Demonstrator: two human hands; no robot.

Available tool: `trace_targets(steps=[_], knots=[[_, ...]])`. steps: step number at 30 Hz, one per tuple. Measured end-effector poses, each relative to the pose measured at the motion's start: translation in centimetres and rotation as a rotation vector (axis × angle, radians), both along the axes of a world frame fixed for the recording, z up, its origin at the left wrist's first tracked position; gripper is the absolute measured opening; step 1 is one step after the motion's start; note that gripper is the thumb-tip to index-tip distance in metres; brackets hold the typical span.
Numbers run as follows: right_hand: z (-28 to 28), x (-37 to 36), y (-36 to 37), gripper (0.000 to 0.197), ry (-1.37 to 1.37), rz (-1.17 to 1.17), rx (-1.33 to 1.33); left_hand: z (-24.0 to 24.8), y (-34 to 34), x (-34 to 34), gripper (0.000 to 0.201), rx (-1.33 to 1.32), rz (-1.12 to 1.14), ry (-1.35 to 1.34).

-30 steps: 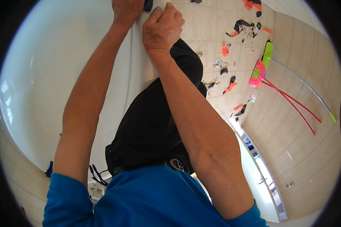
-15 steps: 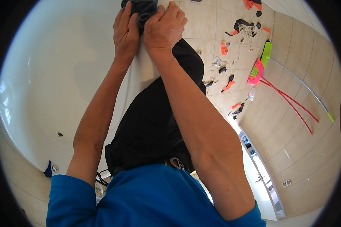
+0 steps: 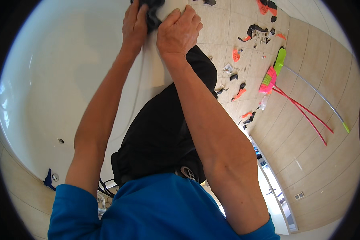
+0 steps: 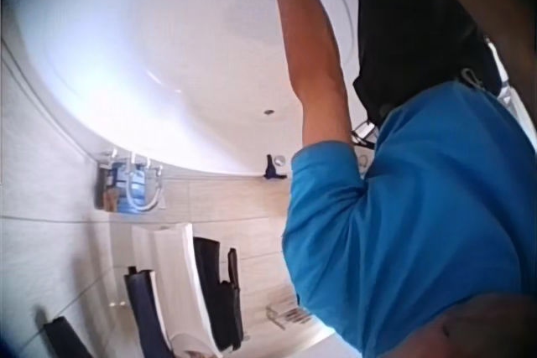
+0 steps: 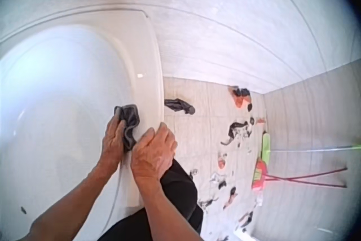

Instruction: The person wipes the tiled wall and the rim of a white bathtub using a dark cloth. They move around the tub, cleaning different sections of the rim and the adjacent wall.

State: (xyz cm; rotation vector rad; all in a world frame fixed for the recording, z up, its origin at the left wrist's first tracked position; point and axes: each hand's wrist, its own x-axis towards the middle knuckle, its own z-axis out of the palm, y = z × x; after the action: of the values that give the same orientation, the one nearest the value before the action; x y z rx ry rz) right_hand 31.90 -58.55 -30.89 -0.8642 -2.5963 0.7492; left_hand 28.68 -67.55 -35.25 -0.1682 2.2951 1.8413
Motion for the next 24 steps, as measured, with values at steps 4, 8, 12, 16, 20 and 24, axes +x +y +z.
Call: trace_targets(steps=[4,8,12,16,20,24], knots=[[0.2,-0.6,-0.4,0.034,0.025,0.02,0.099,0.7,-1.3,4.6,0.054,-0.033,-0.001,0.054],[0.5,-0.6,-0.3,0.036,-0.006,0.002,0.082,1.0,-0.9,3.3,0.053,-0.091,-0.031,0.023],[1.2,-0.7,-0.2,0.038,-0.044,-0.001,0.089,-4.7,-0.5,-1.7,0.046,-0.147,0.042,0.151],[1.2,-0.8,-1.1,0.038,-0.06,0.004,0.069,-10.5,-1.9,-4.1,0.048,0.079,0.116,0.42],[1.0,-0.7,-0.5,0.038,-0.052,-0.011,0.086,-9.2,-1.9,-1.9,0.054,-0.081,0.005,0.16],[1.1,-0.7,-0.3,0.038,-0.068,-0.023,0.081,-2.2,-1.2,4.4,0.057,-0.01,0.013,-0.031]])
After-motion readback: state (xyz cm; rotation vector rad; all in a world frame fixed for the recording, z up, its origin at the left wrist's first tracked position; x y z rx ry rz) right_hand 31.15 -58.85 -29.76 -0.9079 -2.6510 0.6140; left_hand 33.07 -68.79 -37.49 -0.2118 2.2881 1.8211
